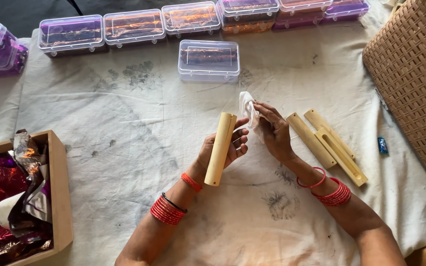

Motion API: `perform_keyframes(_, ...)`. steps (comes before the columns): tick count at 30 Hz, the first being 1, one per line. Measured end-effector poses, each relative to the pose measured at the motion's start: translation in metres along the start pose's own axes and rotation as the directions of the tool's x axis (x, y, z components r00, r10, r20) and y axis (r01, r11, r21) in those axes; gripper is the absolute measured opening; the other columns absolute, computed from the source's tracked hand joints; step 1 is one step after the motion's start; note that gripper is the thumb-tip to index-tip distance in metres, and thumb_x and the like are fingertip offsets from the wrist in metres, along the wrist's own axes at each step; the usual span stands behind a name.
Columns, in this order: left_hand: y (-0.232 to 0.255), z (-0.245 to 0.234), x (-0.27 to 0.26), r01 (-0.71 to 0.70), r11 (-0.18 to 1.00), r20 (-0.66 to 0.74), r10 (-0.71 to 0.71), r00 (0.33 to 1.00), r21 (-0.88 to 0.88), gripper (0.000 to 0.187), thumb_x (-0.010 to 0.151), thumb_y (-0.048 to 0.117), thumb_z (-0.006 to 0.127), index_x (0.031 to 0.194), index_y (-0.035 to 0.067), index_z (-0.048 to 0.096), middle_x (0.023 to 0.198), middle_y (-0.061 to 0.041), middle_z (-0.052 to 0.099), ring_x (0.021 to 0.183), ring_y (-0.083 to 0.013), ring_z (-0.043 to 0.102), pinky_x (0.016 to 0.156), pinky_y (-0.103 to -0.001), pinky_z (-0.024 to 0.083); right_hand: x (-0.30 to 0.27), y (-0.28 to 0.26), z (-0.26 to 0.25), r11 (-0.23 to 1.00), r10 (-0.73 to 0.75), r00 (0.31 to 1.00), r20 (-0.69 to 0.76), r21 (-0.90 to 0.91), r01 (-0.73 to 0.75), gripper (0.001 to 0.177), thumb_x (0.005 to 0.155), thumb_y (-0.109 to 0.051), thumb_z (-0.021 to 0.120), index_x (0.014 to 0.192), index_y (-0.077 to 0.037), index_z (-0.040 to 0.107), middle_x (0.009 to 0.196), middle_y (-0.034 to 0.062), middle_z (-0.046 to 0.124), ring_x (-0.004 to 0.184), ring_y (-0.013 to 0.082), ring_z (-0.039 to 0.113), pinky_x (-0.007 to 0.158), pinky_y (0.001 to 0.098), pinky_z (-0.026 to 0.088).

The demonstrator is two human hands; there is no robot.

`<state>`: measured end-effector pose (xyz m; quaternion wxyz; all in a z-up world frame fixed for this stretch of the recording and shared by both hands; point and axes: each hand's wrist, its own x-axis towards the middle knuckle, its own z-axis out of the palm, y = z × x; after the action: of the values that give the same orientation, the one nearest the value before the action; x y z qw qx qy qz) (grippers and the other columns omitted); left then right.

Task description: Wrapping decorative wooden blocks in foil, organizing them in plastic containers, and cleaning them with a cloth.

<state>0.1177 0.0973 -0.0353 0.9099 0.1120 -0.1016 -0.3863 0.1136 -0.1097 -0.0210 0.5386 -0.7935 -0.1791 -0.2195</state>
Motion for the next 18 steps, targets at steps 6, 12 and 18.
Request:
perform_keyframes(6, -0.002, -0.008, 0.002, -0.008, 1.0, -0.005, 0.008, 1.0, -0.024, 0.051, 0.108, 0.017, 0.041, 0.156, 0.001, 0.038, 0.118, -0.011, 0.063, 0.102, -0.0167, 0.062, 0.091, -0.034, 0.054, 0.0, -0.007, 0.0, 0.998, -0.043, 0.999, -0.017, -0.046, 0.042, 0.045, 0.099, 0.014, 0.048, 0.138, -0.005, 0.063, 0.147, 0.014, 0.059, 0.136, 0.0253, 0.06, 0.11, 0.0346, 0.052)
perform_keyframes(12, -0.006, -0.028, 0.006, -0.039, 0.997, 0.002, 0.039, 0.999, -0.063, 0.05, 0.111, 0.018, 0.04, 0.158, 0.002, 0.036, 0.117, -0.012, 0.063, 0.1, -0.0169, 0.062, 0.091, -0.034, 0.054, -0.003, -0.013, 0.002, 0.977, -0.177, 0.983, -0.04, -0.126, 0.171, 0.042, 0.101, 0.012, 0.049, 0.138, -0.005, 0.061, 0.146, 0.0156, 0.059, 0.138, 0.0287, 0.059, 0.107, 0.0358, 0.056)
perform_keyframes(18, -0.005, -0.047, 0.013, -0.208, 0.977, -0.146, 0.213, 0.966, 0.047, 0.041, 0.109, 0.02, 0.037, 0.149, 0.012, 0.039, 0.114, -0.011, 0.062, 0.097, -0.0189, 0.063, 0.087, -0.036, 0.059, -0.024, -0.014, 0.021, 0.785, -0.557, 0.816, 0.157, -0.222, 0.579, 0.034, 0.102, 0.002, 0.058, 0.135, -0.006, 0.063, 0.143, 0.012, 0.06, 0.132, 0.0248, 0.06, 0.111, 0.0377, 0.057)
